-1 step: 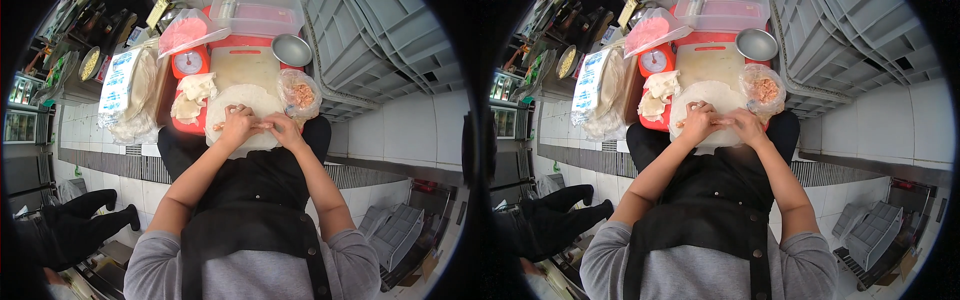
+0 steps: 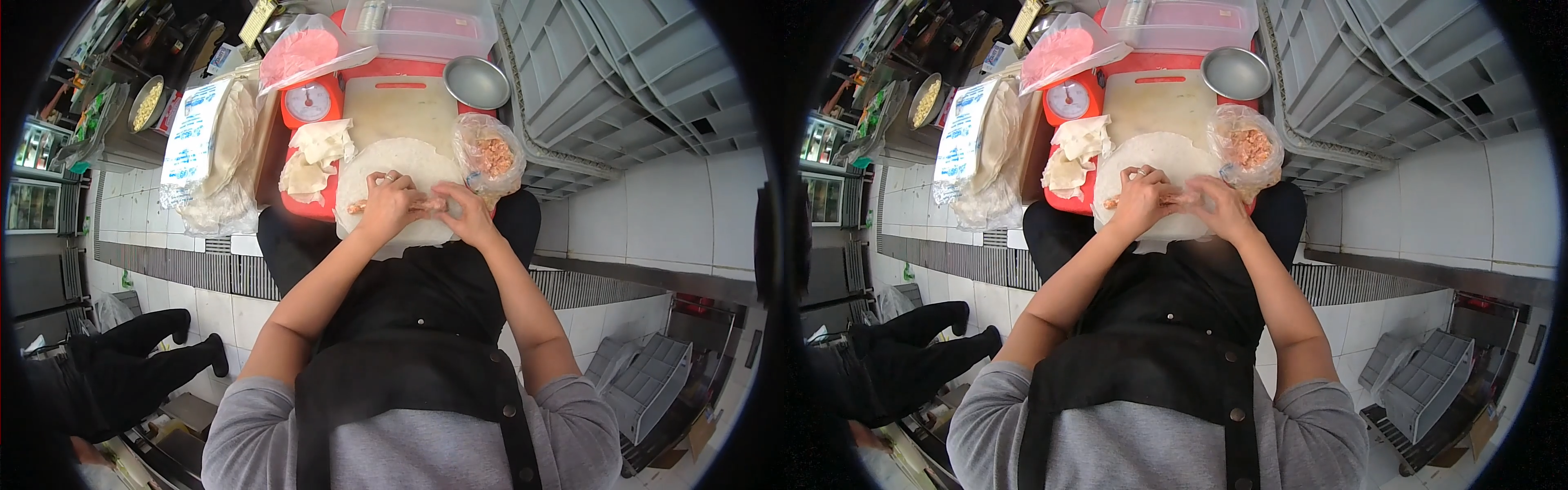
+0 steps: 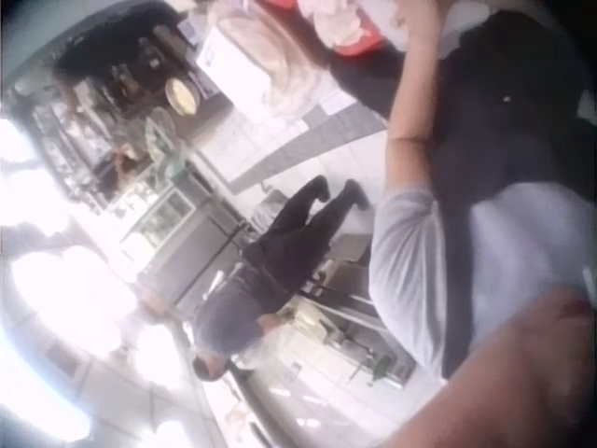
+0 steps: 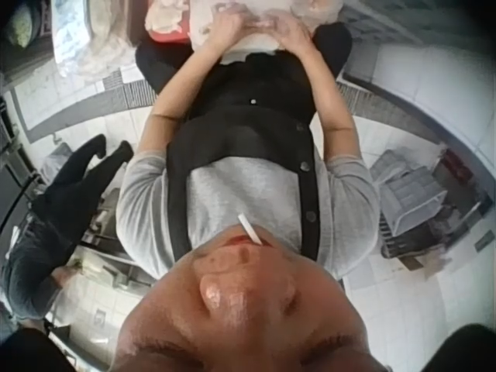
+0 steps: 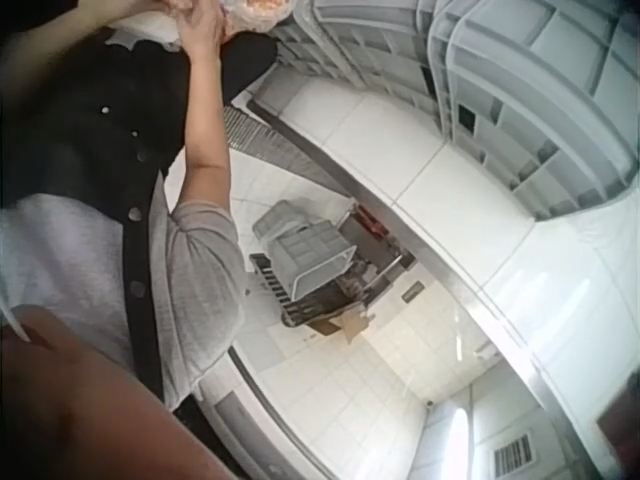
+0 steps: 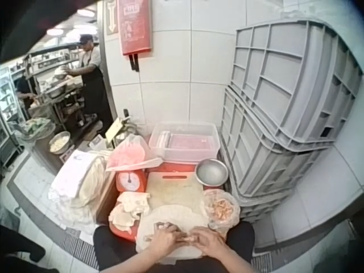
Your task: Rolling spring rolls using thin wrappers and meat filling in a commercial kitchen.
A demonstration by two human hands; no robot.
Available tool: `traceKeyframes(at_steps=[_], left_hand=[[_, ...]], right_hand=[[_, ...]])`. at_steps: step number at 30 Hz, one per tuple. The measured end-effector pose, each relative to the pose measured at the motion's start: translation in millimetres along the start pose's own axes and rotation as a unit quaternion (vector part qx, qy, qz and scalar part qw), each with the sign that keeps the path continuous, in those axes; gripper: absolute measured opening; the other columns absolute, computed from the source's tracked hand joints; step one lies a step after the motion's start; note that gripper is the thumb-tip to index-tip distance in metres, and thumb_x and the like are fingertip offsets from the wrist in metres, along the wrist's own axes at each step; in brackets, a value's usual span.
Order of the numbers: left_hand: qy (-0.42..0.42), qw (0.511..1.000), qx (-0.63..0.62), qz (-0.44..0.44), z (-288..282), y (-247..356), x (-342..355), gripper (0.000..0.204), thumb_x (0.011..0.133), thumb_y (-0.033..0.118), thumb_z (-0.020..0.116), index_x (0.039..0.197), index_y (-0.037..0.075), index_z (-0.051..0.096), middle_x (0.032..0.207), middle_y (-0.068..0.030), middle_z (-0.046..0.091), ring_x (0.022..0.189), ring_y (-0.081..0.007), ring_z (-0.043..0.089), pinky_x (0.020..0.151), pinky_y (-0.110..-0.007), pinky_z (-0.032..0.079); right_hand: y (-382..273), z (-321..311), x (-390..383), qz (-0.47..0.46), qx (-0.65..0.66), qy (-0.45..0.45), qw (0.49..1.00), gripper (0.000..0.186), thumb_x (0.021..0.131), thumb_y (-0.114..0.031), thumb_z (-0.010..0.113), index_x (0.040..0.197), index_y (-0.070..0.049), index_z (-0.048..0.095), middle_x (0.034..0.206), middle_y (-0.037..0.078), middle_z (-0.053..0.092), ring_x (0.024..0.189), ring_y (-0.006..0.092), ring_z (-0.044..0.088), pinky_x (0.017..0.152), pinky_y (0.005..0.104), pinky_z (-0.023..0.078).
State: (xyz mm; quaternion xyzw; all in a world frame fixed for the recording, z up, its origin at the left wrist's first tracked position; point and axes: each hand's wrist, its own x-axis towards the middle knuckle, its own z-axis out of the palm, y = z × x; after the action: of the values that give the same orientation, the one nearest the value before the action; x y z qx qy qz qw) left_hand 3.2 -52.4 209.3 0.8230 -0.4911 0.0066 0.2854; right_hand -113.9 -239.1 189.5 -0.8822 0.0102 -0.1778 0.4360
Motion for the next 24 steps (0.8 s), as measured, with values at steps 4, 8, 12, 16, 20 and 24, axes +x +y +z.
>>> traceKeyframes(at_steps=[4,8,12,16,20,24], left_hand=[[0.012,1.0,-0.003,-0.001,4,-2,2,0.032,0.067,0.039,0.09,0.093,0.021,0.082,0.089,0.0035,0.065,0.097,-0.0198,0.061,0.096,-0.047,0.035],[-0.01,1.0,-0.004,-0.002,6,-1,4,0.032,0.067,0.039,0.09,0.09,0.019,0.081,0.09,0.0023,0.066,0.098,-0.0203,0.061,0.096,-0.047,0.035],[0.002,1.0,-0.017,-0.011,3,-3,0,0.032,0.067,0.038,0.09,0.089,0.018,0.08,0.09,0.0018,0.066,0.099,-0.0202,0.062,0.096,-0.047,0.035],[0.006,1.0,-0.005,-0.001,11,-2,3,0.034,0.066,0.037,0.09,0.091,0.017,0.081,0.09,0.0018,0.066,0.099,-0.0205,0.062,0.095,-0.046,0.035],[0.013,1.0,-0.016,-0.009,9,3,0,0.034,0.065,0.038,0.09,0.089,0.016,0.08,0.091,0.0021,0.067,0.1,-0.0207,0.062,0.095,-0.046,0.035],[0.002,1.0,0.002,0.003,19,8,6,0.033,0.066,0.038,0.09,0.089,0.016,0.08,0.091,0.0022,0.067,0.1,-0.0204,0.062,0.095,-0.047,0.035]], right_hand=[[-15,0,6,-0.025,0.01,0.017,0.999,0.025,0.079,-0.005,0.081,0.104,-0.002,0.074,0.104,0.013,0.075,0.1,0.0306,0.072,0.09,0.0398,0.057],[-4,6,4,0.012,0.035,-0.011,0.999,0.015,0.08,-0.003,0.08,0.094,-0.002,0.075,0.098,0.012,0.075,0.095,0.0282,0.072,0.086,0.0373,0.058],[-17,7,8,0.013,0.073,-0.005,0.997,0.011,0.081,-0.002,0.078,0.092,-0.002,0.075,0.096,0.013,0.074,0.093,0.0281,0.072,0.082,0.0367,0.058],[-6,15,7,0.017,0.027,-0.006,0.999,0.01,0.082,-0.002,0.077,0.092,-0.001,0.075,0.096,0.012,0.074,0.093,0.0282,0.072,0.081,0.0369,0.058],[-5,6,2,0.012,0.053,0.017,0.998,0.011,0.083,-0.002,0.077,0.094,-0.001,0.075,0.098,0.013,0.075,0.095,0.0295,0.072,0.085,0.0379,0.057],[5,-2,-4,-0.014,0.031,0.002,0.999,0.016,0.083,-0.003,0.077,0.099,-0.001,0.075,0.101,0.014,0.075,0.097,0.0308,0.071,0.088,0.0395,0.056]])
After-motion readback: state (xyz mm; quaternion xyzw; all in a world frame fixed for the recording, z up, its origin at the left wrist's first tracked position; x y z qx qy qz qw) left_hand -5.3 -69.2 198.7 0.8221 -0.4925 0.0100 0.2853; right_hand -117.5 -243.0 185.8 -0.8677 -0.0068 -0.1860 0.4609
